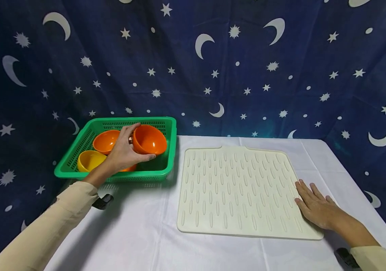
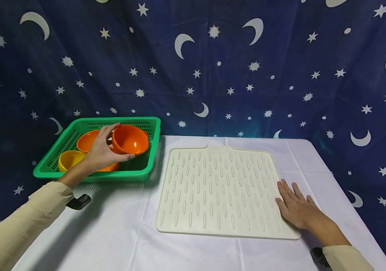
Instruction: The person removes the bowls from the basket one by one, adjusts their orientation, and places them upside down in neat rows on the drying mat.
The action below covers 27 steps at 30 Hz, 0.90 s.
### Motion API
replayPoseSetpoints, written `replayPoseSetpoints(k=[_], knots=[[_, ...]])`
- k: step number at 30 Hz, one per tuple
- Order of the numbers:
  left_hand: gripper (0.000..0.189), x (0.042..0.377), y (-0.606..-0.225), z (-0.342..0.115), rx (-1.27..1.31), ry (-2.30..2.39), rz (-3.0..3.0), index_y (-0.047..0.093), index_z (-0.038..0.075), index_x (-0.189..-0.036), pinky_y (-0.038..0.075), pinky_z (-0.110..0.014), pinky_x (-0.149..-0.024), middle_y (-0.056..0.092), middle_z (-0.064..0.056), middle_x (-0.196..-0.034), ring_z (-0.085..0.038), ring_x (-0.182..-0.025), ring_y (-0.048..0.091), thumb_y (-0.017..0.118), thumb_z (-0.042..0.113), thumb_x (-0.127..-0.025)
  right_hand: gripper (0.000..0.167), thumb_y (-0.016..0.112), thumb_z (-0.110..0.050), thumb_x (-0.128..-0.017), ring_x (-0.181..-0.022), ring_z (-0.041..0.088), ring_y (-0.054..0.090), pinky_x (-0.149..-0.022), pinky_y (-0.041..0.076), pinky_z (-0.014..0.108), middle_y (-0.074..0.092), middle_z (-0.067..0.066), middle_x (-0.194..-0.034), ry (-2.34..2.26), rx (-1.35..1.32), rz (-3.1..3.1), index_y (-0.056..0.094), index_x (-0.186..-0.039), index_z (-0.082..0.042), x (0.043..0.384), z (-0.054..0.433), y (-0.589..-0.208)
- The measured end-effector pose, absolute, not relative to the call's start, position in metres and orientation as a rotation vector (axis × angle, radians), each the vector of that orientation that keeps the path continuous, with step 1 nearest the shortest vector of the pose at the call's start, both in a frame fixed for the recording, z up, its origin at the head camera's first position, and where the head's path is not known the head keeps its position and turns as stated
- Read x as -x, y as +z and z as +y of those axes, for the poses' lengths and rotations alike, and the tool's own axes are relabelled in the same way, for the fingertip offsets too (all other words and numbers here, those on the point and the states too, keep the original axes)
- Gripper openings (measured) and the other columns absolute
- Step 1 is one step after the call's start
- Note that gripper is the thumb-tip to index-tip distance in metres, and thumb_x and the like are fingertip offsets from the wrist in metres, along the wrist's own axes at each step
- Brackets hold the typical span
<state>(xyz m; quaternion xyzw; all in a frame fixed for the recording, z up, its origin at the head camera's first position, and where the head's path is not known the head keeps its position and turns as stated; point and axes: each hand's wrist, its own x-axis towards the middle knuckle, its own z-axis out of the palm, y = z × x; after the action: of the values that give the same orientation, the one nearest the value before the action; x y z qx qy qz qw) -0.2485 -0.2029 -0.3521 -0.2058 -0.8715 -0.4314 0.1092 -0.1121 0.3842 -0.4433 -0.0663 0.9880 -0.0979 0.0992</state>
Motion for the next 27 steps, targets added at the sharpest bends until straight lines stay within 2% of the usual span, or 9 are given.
replayPoseSetpoints(k=[8, 18, 27], knots=[[0.1, 0.232, -0.343, -0.197, 0.612, -1.441, -2.519, 0.034, 0.004, -0.155, 0.05, -0.054, -0.098, 0.047, -0.017, -0.142, -0.037, -0.124, 0.054, 0.093, 0.013, -0.074, 0.071, 0.027, -0.042, -0.111, -0.145, 0.058, 0.005, -0.101, 0.008, 0.084, 0.007, 0.029, -0.164, -0.322, 0.202, 2.908, 0.007, -0.159, 0.006, 0.113, 0.388, -0.444], [0.1, 0.218, -0.341, -0.185, 0.656, -1.606, -2.467, 0.034, 0.003, -0.151, 0.051, -0.038, -0.1, 0.044, -0.013, -0.143, -0.031, -0.127, 0.052, 0.093, 0.005, -0.071, 0.071, 0.028, -0.043, -0.111, -0.145, 0.057, 0.003, -0.1, 0.006, 0.084, 0.005, 0.028, -0.164, -0.345, 0.204, 2.905, 0.004, -0.16, 0.003, 0.113, 0.389, -0.446], [0.103, 0.204, -0.35, -0.176, 0.603, -1.58, -2.446, 0.033, 0.001, -0.148, 0.049, -0.038, -0.1, 0.046, -0.012, -0.141, -0.027, -0.123, 0.052, 0.096, 0.009, -0.067, 0.071, 0.028, -0.043, -0.111, -0.145, 0.057, 0.004, -0.1, 0.008, 0.084, 0.006, 0.028, -0.164, -0.326, 0.204, 2.912, 0.005, -0.16, 0.004, 0.113, 0.388, -0.447]])
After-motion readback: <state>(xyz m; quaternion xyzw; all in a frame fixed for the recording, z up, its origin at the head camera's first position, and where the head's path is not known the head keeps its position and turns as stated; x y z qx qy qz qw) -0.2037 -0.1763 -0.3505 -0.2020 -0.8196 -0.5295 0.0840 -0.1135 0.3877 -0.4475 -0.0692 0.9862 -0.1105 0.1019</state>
